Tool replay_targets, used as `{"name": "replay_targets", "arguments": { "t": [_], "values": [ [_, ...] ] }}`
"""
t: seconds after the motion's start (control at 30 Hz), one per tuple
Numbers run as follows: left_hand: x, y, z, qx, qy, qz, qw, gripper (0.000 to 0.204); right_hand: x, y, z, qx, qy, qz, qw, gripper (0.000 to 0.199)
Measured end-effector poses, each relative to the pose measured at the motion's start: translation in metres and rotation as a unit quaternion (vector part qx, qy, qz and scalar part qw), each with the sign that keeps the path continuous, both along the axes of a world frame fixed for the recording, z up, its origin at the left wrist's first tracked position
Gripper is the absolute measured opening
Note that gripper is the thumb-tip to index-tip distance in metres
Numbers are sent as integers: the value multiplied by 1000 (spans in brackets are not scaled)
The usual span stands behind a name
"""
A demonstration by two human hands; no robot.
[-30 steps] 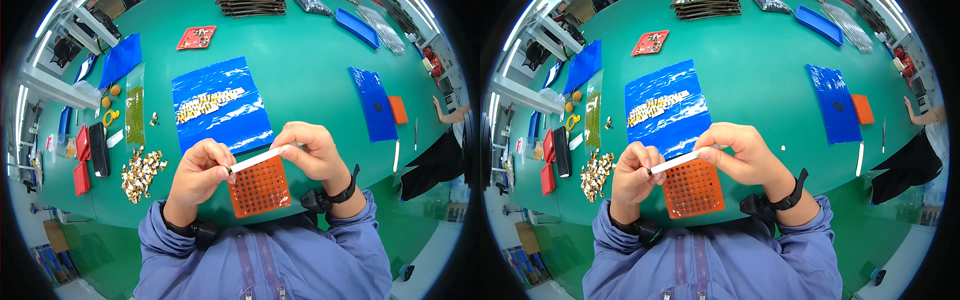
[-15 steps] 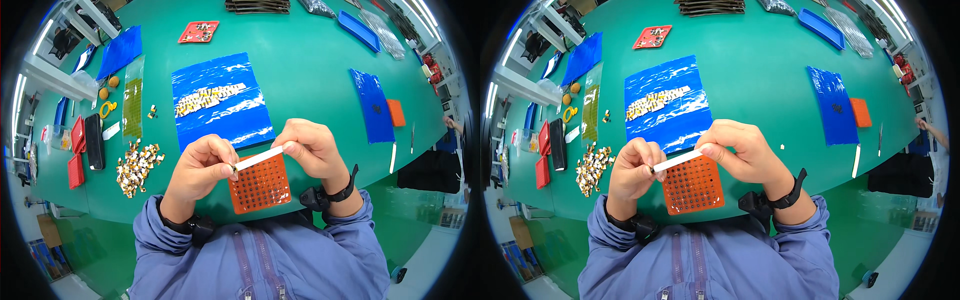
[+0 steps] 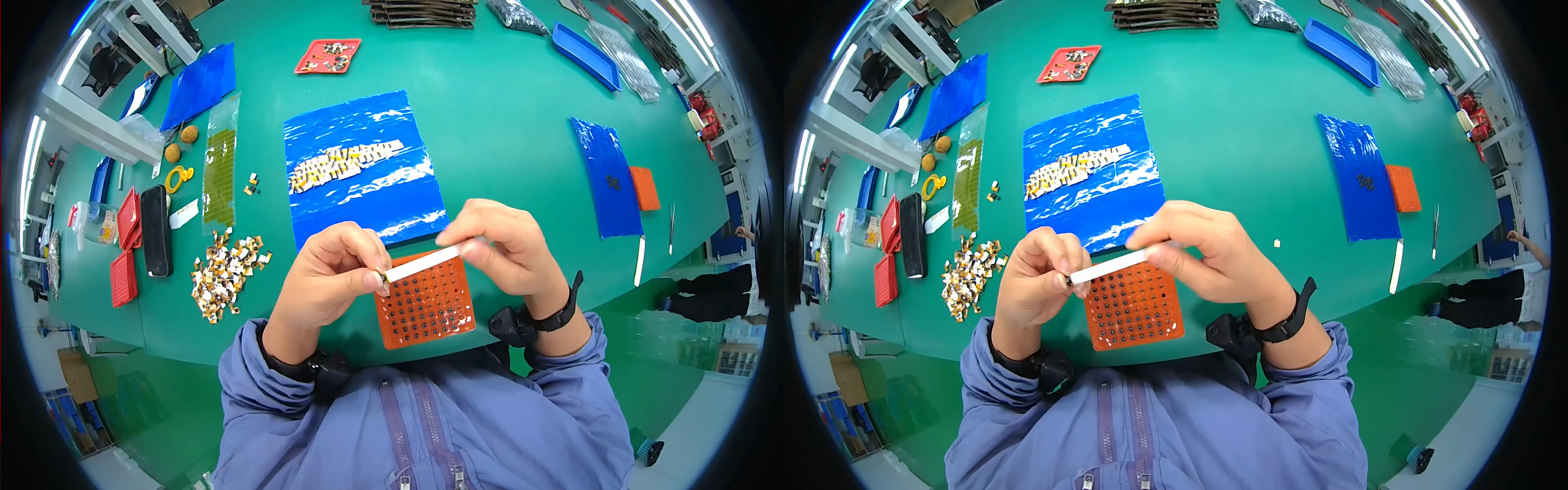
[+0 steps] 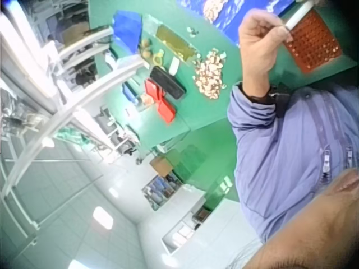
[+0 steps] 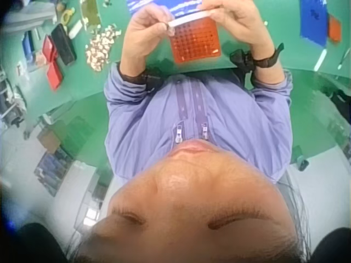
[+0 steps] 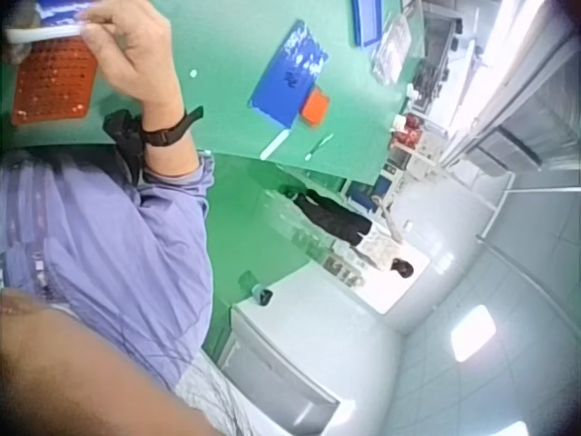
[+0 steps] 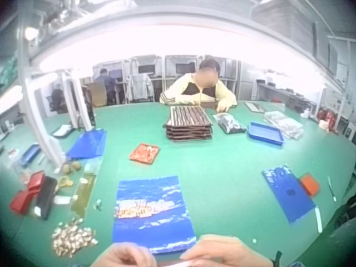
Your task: The person uses a white stick-like tool to pick up small electronic components from a blue sheet and place them into holes on an orange grid. The person repeats this process continuously, moving components one at a time from the source pile to the grid.
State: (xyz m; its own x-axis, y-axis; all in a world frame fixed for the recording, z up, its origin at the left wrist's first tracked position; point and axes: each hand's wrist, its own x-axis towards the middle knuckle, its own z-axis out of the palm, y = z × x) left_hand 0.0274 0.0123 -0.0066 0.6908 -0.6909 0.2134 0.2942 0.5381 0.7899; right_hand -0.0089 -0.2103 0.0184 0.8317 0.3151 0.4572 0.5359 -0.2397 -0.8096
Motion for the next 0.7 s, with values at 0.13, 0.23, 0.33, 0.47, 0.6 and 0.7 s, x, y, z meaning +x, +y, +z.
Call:
{"name": "replay_targets", "arguments": {
  "t": [0.13,0.23,0.33,0.47,0.6,0.7],
  "values": [
    [0,1,2,22,-25,8,999,10,0,4,-2,31,-29,-8,999,6],
    [-1,1,-1,7,-11,10,1000,7,-4,-1,4,-38,37,-9,999,10],
    [0,2,0,10,-7,12,1000,7,-4,-3,-6,-3,55,4,998,12],
    [0,-2,3,44,-77,49,995,7,-3,-4,-9,9,58,8,998,15],
    [-4,-7,5,79,-75,183,977,6,0,-1,-16,18,54,-31,998,17],
    [-2,1,13,152,-197,286,925,6,0,-1,-14,76,105,-60,990,19]
  ]
}}
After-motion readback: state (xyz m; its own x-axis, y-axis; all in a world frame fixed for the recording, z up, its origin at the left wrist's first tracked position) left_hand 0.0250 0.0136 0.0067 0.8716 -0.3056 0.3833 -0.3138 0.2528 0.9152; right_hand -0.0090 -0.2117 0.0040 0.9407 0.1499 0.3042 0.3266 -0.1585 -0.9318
